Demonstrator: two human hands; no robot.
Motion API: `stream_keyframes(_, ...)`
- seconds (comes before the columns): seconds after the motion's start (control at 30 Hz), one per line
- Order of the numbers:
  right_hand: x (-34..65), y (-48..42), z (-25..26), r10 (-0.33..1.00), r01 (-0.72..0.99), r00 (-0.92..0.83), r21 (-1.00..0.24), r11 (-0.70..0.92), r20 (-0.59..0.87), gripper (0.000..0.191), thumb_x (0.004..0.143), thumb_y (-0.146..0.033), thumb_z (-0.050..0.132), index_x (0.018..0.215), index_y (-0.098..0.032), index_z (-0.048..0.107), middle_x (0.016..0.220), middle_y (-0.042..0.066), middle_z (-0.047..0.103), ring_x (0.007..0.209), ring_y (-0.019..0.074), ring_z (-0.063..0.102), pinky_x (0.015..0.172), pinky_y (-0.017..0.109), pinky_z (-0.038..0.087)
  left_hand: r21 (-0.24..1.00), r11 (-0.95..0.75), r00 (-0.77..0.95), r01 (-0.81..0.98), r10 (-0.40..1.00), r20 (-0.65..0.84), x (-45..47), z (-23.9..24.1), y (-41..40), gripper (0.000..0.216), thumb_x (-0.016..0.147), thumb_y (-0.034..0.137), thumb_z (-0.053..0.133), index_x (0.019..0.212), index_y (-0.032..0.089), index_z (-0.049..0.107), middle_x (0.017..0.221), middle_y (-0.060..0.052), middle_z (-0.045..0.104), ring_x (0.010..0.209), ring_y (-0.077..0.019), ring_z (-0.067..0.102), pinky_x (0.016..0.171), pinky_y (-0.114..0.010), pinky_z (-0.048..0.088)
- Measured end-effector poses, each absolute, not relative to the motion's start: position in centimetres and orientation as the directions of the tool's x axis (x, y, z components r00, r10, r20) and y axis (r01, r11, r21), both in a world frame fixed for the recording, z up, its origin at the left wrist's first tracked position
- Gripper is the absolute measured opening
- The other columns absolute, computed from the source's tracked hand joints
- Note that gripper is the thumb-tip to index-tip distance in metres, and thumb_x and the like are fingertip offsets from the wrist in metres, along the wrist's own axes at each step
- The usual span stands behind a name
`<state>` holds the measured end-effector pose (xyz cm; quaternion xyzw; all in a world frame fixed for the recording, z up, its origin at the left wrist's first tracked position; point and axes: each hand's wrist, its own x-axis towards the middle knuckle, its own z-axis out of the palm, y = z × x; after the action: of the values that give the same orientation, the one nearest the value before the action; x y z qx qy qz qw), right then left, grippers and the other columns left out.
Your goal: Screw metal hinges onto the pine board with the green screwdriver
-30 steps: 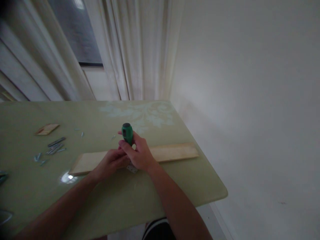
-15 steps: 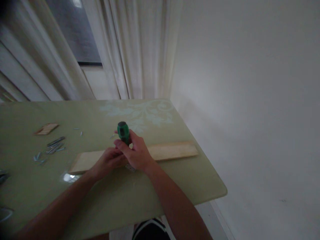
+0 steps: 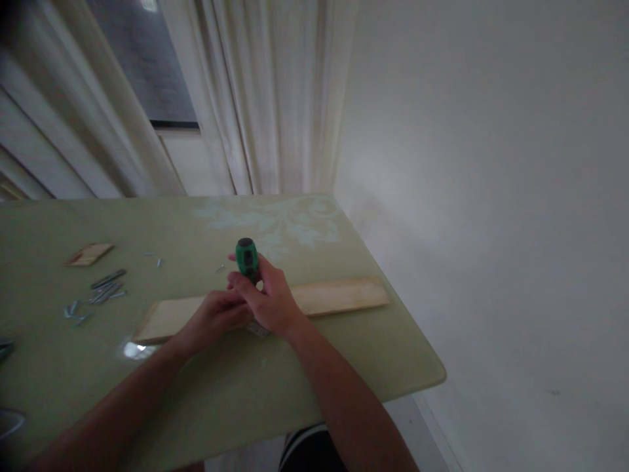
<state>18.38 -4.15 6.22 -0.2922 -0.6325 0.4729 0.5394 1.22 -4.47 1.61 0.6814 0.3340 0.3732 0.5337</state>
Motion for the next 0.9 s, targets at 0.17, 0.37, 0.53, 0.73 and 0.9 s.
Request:
stream_keyframes(0.17,18.2,-4.3,6.2,0.872,-0.137,-0.245,-0.906,0.401,0.423,0.041,0.097,-0.049,0.072,0.132,-0.028,0.068,0.088,0.000,0.073,0.082,0.0174,0.072,0.082,0.034,0.058,0.988,-0.150,0.381,0.028,0.916,0.128,2.0,1.3,-4.6,0.025,0.086,0.038,0.081,0.085,0.013,0.079,0.075,-0.003,0.073,0.067,-0.0141,0.061,0.063,-0.024,0.050)
stream_keyframes(0.37,18.1,-4.5,6.3,0.870,-0.162,-0.265,-0.908,0.386,0.417,0.040,0.099,-0.047,0.070,0.133,-0.027,0.067,0.084,0.000,0.072,0.080,0.0167,0.070,0.080,0.033,0.058,0.985,-0.169,0.507,0.021,0.851,0.135,1.2,1.6,-4.5,0.028,0.092,0.042,0.076,0.095,0.014,0.079,0.087,-0.006,0.076,0.076,-0.0167,0.066,0.065,-0.024,0.053)
stream_keyframes(0.53,18.3,-4.5,6.5,0.877,-0.250,-0.276,-0.910,0.330,0.394,0.044,0.099,-0.052,0.069,0.133,-0.025,0.066,0.082,0.000,0.070,0.075,0.0156,0.068,0.076,0.032,0.057,0.968,-0.221,0.471,0.123,0.871,0.139,1.0,1.4,-4.6,0.031,0.092,0.044,0.074,0.092,0.014,0.083,0.081,-0.005,0.075,0.066,-0.0140,0.062,0.060,-0.023,0.050)
stream_keyframes(0.73,18.3,-4.6,6.5,0.880,-0.275,-0.289,-0.913,0.302,0.378,0.047,0.096,-0.049,0.074,0.135,-0.026,0.063,0.084,0.000,0.070,0.078,0.0164,0.069,0.075,0.031,0.058,0.986,-0.143,0.375,0.086,0.921,0.101,1.9,1.0,-4.6,0.025,0.082,0.039,0.082,0.085,0.015,0.082,0.075,-0.004,0.076,0.066,-0.0159,0.065,0.061,-0.024,0.051)
stream_keyframes(0.9,18.3,-4.6,6.4,0.886,-0.300,-0.290,-0.914,0.275,0.362,0.043,0.096,-0.048,0.075,0.131,-0.026,0.064,0.079,-0.002,0.069,0.072,0.0146,0.066,0.073,0.031,0.057,0.991,-0.134,0.408,0.031,0.906,0.110,1.9,1.1,-4.4,0.024,0.083,0.038,0.082,0.088,0.015,0.078,0.088,-0.007,0.081,0.079,-0.0204,0.073,0.076,-0.030,0.058)
